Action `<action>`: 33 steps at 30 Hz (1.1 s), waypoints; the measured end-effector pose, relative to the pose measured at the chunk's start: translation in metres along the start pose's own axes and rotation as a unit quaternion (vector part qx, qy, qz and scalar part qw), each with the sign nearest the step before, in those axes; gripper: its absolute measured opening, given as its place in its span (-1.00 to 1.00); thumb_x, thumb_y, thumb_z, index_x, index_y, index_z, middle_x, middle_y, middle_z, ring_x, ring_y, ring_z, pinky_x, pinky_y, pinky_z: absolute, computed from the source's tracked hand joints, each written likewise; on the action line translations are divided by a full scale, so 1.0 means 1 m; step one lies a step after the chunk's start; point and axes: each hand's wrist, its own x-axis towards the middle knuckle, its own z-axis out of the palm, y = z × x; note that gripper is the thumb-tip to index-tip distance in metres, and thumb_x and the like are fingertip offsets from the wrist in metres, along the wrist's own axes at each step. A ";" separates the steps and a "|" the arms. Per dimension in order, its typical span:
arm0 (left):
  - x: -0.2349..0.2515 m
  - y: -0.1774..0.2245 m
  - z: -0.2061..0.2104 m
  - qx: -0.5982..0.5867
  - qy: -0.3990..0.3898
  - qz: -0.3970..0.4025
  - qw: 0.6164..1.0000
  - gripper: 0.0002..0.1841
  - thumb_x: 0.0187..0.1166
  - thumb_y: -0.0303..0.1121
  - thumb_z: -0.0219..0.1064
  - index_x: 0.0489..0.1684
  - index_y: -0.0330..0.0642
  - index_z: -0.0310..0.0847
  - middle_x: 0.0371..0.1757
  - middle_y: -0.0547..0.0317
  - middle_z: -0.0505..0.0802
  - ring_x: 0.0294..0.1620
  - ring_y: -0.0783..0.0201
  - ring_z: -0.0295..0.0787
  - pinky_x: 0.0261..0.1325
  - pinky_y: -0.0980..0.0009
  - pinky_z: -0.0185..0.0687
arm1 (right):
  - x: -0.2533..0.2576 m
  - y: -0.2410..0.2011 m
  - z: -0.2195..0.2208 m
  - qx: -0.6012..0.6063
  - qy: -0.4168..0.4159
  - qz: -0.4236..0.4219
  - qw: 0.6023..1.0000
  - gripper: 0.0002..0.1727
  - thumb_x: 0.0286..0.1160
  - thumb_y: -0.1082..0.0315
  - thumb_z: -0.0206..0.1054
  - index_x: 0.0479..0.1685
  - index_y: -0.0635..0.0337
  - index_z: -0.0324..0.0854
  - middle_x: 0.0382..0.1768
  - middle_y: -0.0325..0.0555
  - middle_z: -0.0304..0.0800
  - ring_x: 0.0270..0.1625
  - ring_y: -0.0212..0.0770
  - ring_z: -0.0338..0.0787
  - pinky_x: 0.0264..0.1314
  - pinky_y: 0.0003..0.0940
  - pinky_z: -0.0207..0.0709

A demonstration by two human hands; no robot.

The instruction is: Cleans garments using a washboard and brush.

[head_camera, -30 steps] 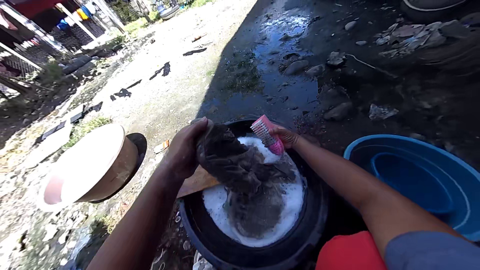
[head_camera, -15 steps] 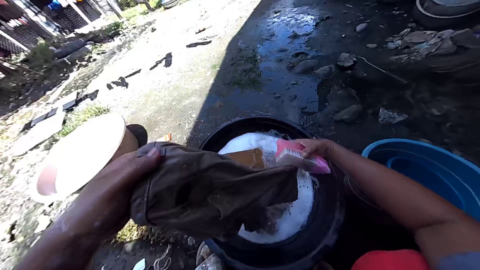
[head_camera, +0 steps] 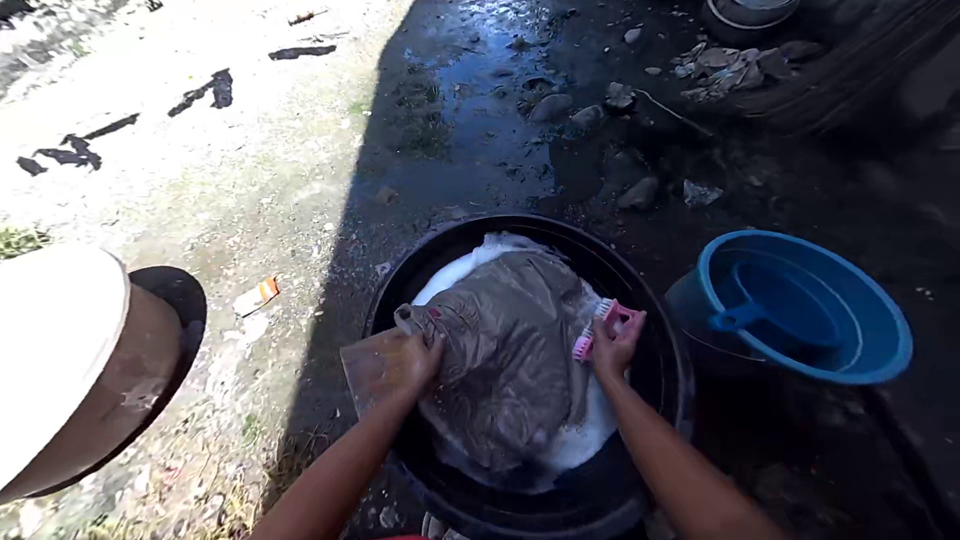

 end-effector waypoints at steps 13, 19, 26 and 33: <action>0.015 -0.039 -0.032 -0.117 0.199 0.042 0.972 -0.55 0.82 -0.32 0.14 0.41 -0.64 0.39 0.24 -0.47 0.71 0.33 -0.08 0.69 0.49 0.07 0.48 | 0.000 -0.015 0.106 -0.224 -0.286 -0.137 0.921 -0.48 0.59 0.16 0.39 0.52 0.07 0.65 0.40 0.48 0.63 0.42 0.42 0.65 0.48 0.30 0.45; -0.009 -0.032 -0.036 0.129 0.078 0.049 0.987 -0.55 0.75 -0.17 0.27 0.06 -0.57 0.63 -0.11 -0.43 0.82 0.05 -0.32 0.81 0.20 -0.26 0.56 | 0.004 0.036 0.019 -0.362 -0.162 -0.027 0.918 -0.47 0.74 0.25 0.19 0.67 0.18 0.47 0.65 0.55 0.31 0.68 0.50 0.35 0.66 0.31 0.25; -0.009 -0.050 -0.028 0.286 0.143 0.095 0.943 -0.46 0.82 -0.15 0.06 -0.24 -0.56 0.73 -0.19 -0.52 0.84 0.08 -0.51 0.80 0.09 -0.35 0.58 | -0.091 -0.037 0.102 -0.201 -0.271 -0.248 0.908 -0.60 0.48 0.18 0.43 0.28 0.05 0.84 0.28 0.47 0.72 0.27 0.41 0.77 0.26 0.24 0.65; -0.010 -0.053 -0.026 0.334 0.156 0.132 0.920 -0.58 0.71 -0.28 0.17 -0.32 -0.54 0.77 -0.21 -0.46 0.88 0.08 -0.49 0.82 0.02 -0.31 0.63 | -0.068 -0.081 0.114 -0.339 -0.477 -0.093 0.806 -0.53 0.78 0.14 0.18 0.55 0.12 0.61 0.72 0.24 0.35 0.63 0.36 0.48 0.58 0.28 0.37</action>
